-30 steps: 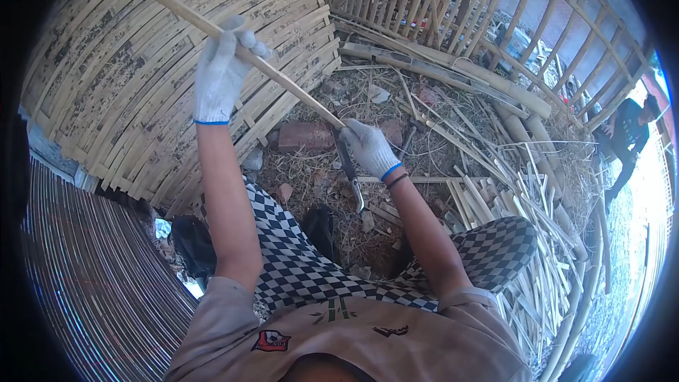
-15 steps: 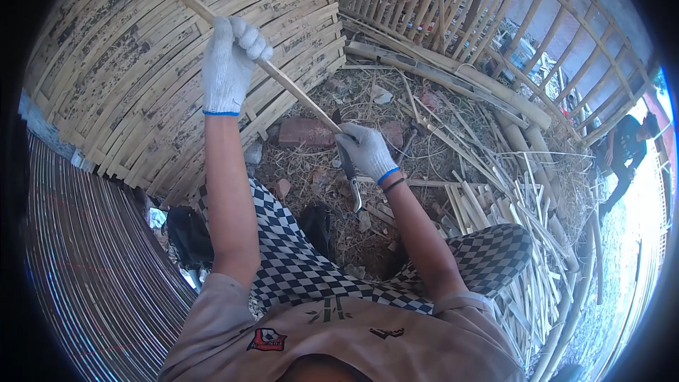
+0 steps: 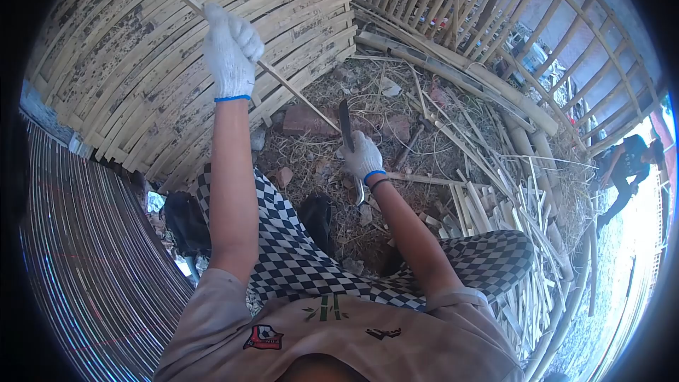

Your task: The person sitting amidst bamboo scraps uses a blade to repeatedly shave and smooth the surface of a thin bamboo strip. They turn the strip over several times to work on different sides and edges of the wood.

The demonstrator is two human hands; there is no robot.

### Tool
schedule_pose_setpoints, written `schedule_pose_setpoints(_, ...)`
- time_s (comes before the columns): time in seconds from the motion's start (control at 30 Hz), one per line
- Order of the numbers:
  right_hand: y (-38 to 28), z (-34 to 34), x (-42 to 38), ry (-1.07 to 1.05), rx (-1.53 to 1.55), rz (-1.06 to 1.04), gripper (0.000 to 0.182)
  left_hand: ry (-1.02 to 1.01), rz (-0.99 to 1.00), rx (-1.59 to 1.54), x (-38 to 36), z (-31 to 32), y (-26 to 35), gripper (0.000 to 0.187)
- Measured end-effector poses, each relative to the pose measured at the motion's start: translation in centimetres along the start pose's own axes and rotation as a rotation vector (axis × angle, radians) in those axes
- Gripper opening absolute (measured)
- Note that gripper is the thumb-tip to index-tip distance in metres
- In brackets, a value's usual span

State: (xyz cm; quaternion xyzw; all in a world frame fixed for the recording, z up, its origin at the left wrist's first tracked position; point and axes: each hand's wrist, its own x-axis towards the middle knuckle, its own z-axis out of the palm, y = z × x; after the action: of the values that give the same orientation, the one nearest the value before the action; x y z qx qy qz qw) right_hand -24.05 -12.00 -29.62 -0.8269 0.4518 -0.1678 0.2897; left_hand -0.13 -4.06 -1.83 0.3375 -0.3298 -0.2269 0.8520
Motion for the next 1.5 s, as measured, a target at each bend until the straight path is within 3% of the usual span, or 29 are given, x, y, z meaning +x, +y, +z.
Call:
schedule_pose_setpoints(0.07, 2.2, 2.7, -0.1, -0.011, -0.068, 0.086, 0.066, 0.001, 0.020, 0.070, 0.1, -0.2, -1.3, 0.065)
schedule_pose_setpoints(0.2, 5.1, 5.9, -1.8, -0.136, -0.214, 0.297, 0.068, -0.009, -0.001, 0.098, 0.6, -0.8, -4.2, 0.064)
schedule_pose_setpoints(0.27, 6.7, 7.1, -2.6, -0.164, -0.173, 0.293, 0.065, 0.037, -0.016, 0.129, 0.7, -0.7, -6.1, 0.058)
schedule_pose_setpoints(0.37, 9.6, 8.7, -3.3, -0.186, -0.068, 0.283, 0.057, 0.125, -0.054, 0.594, 0.6, -0.8, -7.1, 0.052)
schedule_pose_setpoints(0.53, 8.9, 6.8, -3.1, -0.231, -0.031, 0.305, 0.051, 0.323, 0.202, 0.339, 2.9, -1.3, -7.9, 0.046)
schedule_pose_setpoints(0.6, 8.2, 6.0, -3.2, -0.201, -0.056, 0.249, 0.047, 0.269, 0.153, 0.218, 3.2, -1.7, -6.7, 0.046)
schedule_pose_setpoints(0.7, 7.8, 5.1, -1.2, -0.392, 0.428, 0.453, 0.048, 0.225, -0.005, 0.150, 3.2, -1.8, -5.1, 0.050)
schedule_pose_setpoints(0.73, 7.7, 4.1, -0.9, -0.440, 0.548, 0.490, 0.039, 0.187, -0.051, 0.153, 3.1, -2.0, -4.9, 0.051)
schedule_pose_setpoints(0.83, 8.5, 3.9, 0.4, -0.434, 0.927, 0.486, 0.036, 0.060, -0.122, 0.131, 3.2, -1.9, -4.6, 0.053)
schedule_pose_setpoints(0.97, 5.7, 1.7, 2.1, -0.395, 0.694, 0.347, 0.040, -0.071, -0.232, 0.127, 3.1, -2.3, -4.5, 0.055)
schedule_pose_setpoints(1.0, 3.0, -0.3, 2.0, -0.354, 0.435, 0.271, 0.045, -0.123, -0.245, 0.089, 3.4, -2.6, -4.5, 0.055)
schedule_pose_setpoints(1.17, -7.5, -3.6, 0.1, -0.029, 0.509, -0.002, 0.031, -0.279, -0.284, -0.098, 4.2, -4.2, -5.1, 0.054)
schedule_pose_setpoints(1.27, -11.5, -4.1, -1.0, 0.063, 0.451, -0.149, 0.025, -0.231, -0.231, -0.033, 3.1, -3.1, -5.3, 0.053)
schedule_pose_setpoints(1.37, -13.1, -4.1, -1.7, 0.079, 0.314, -0.194, 0.019, 0.036, -0.158, 0.008, 1.7, -1.7, -5.4, 0.048)
schedule_pose_setpoints(1.5, -13.9, -4.3, -2.1, 0.165, 0.260, -0.279, 0.016, -0.041, -0.163, 0.063, 0.1, -1.7, -5.3, 0.050)
